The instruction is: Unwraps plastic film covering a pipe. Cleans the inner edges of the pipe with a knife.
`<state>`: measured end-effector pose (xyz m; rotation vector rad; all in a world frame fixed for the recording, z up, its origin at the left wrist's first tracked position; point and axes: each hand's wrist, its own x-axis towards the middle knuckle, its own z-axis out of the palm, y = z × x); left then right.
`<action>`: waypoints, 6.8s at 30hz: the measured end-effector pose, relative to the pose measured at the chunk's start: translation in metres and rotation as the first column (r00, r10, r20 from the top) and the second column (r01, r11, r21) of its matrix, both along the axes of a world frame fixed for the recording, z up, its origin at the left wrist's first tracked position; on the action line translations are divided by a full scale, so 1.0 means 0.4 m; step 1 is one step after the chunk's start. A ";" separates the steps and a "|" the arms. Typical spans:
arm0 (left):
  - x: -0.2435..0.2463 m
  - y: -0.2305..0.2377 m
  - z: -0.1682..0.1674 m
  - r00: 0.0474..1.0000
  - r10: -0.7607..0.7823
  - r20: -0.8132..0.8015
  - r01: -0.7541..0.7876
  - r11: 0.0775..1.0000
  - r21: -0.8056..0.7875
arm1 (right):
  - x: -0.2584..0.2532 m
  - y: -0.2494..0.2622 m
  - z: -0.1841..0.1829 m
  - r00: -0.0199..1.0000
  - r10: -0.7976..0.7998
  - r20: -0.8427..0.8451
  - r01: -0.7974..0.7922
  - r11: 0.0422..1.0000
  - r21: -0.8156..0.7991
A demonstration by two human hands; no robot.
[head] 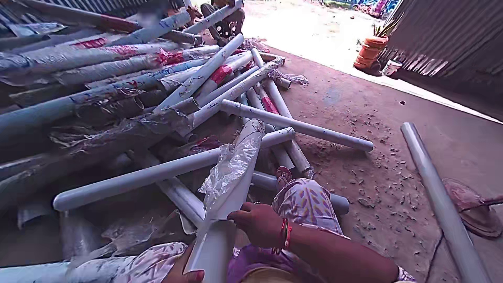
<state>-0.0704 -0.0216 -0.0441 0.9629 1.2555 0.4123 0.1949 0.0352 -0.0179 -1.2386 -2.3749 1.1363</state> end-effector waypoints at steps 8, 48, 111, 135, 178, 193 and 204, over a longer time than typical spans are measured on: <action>0.005 0.008 -0.014 0.994 0.046 0.096 -0.039 0.996 -0.079 | 0.006 -0.037 -0.053 0.983 0.056 -0.174 0.012 0.930 0.368; 0.067 0.017 0.096 0.811 -0.223 -0.541 0.235 0.971 -0.048 | -0.016 -0.061 -0.122 0.998 0.066 0.017 -0.056 0.656 0.753; 0.008 -0.005 0.015 0.947 -0.137 -0.292 0.154 0.987 0.037 | -0.036 0.004 -0.077 0.984 -0.022 -0.176 0.054 0.982 0.182; -0.024 0.004 -0.028 0.959 -0.165 -0.231 0.201 0.970 0.138 | -0.088 -0.068 -0.123 0.999 -0.037 0.012 0.020 0.760 0.650; -0.058 -0.002 -0.062 0.975 -0.074 0.209 0.044 0.988 0.145 | -0.023 0.013 -0.113 0.894 0.004 -0.449 -0.030 0.998 -0.050; -0.051 -0.010 -0.054 0.987 -0.041 0.156 0.000 0.968 0.252 | -0.077 -0.020 -0.132 0.999 0.049 -0.006 -0.030 0.713 0.701; -0.053 -0.010 -0.063 0.988 -0.030 0.154 0.007 0.989 0.150 | -0.074 0.057 -0.057 0.969 -0.054 -0.242 -0.001 0.975 -0.220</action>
